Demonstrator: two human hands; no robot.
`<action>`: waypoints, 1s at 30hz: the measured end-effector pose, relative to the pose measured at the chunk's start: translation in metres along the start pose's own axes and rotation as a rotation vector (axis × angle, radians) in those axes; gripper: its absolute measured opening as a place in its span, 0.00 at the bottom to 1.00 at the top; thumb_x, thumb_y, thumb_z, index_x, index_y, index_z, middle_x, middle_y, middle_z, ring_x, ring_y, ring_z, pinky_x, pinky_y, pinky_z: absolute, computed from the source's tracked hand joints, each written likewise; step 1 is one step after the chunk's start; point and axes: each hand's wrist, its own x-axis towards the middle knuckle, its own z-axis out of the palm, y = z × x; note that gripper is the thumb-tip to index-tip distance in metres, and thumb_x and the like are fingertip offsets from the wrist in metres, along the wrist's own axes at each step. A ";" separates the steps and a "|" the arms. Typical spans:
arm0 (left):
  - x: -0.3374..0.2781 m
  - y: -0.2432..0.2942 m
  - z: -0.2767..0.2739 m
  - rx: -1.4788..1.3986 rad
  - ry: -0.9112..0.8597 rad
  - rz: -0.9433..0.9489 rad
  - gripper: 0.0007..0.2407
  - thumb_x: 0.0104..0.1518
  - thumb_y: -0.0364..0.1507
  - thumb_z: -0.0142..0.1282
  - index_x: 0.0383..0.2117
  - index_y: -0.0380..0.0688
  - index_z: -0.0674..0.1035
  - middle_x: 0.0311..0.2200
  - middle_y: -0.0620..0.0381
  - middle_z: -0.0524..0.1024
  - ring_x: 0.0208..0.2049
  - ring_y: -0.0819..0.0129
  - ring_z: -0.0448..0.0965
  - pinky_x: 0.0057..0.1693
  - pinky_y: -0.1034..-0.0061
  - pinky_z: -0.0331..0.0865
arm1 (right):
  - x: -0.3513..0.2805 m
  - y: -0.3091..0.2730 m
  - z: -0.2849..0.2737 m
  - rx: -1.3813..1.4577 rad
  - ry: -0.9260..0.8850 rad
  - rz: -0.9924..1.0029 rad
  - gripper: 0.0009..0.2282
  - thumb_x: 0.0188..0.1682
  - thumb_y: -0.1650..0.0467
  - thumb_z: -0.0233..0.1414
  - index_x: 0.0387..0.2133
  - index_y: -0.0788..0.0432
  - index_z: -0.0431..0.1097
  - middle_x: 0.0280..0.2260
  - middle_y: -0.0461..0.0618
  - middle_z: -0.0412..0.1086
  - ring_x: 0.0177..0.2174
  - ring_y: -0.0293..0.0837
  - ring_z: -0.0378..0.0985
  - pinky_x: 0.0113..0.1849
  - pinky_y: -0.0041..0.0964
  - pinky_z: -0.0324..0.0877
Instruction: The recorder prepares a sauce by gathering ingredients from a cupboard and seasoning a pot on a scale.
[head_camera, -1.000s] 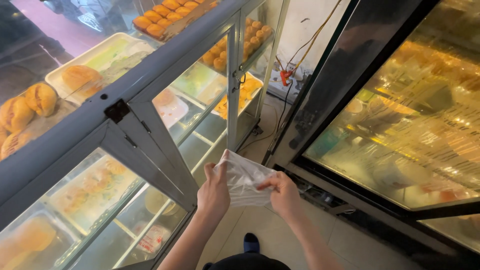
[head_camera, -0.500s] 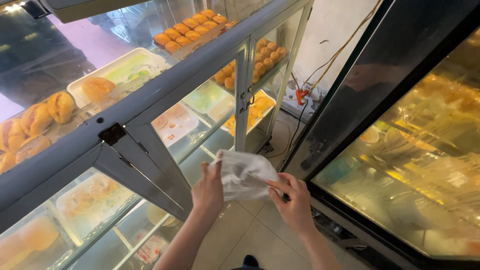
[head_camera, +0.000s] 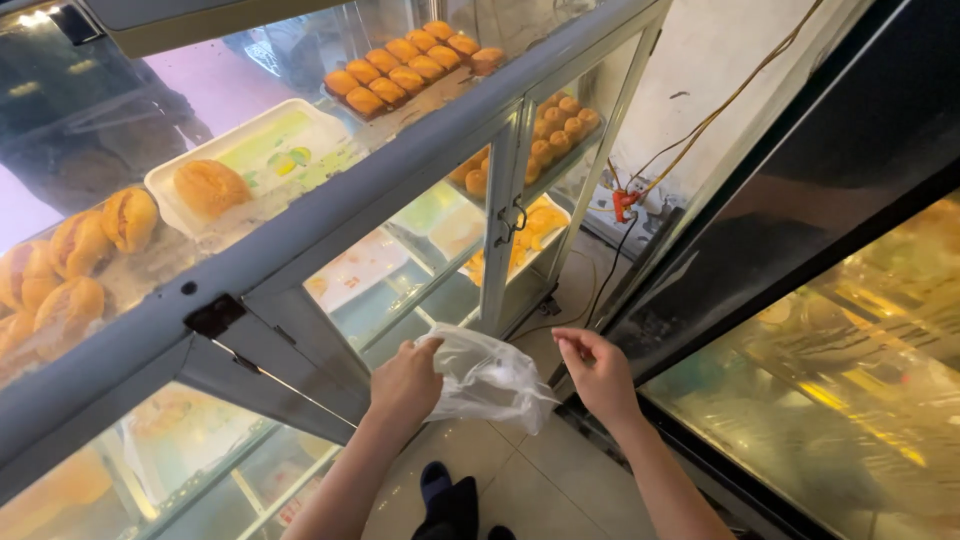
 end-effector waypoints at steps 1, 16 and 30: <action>0.005 -0.001 -0.002 -0.002 0.005 0.057 0.23 0.54 0.30 0.58 0.60 0.60 0.72 0.52 0.49 0.74 0.49 0.53 0.79 0.53 0.60 0.74 | 0.010 -0.006 0.007 -0.011 -0.020 0.012 0.11 0.52 0.68 0.53 0.43 0.59 0.79 0.31 0.42 0.78 0.27 0.33 0.70 0.31 0.30 0.69; 0.059 -0.032 -0.052 -0.182 -0.200 0.238 0.27 0.54 0.37 0.58 0.64 0.62 0.66 0.47 0.51 0.77 0.52 0.57 0.77 0.56 0.62 0.72 | 0.176 0.077 0.093 0.004 0.117 0.043 0.26 0.49 0.71 0.53 0.63 0.62 0.56 0.61 0.57 0.60 0.58 0.53 0.66 0.53 0.46 0.69; 0.086 -0.042 -0.032 -0.296 -0.130 0.086 0.29 0.54 0.37 0.56 0.66 0.57 0.65 0.56 0.42 0.74 0.58 0.49 0.74 0.61 0.60 0.68 | 0.263 0.111 0.110 -0.007 0.018 0.075 0.20 0.41 0.72 0.55 0.49 0.61 0.66 0.43 0.52 0.72 0.45 0.46 0.76 0.49 0.41 0.69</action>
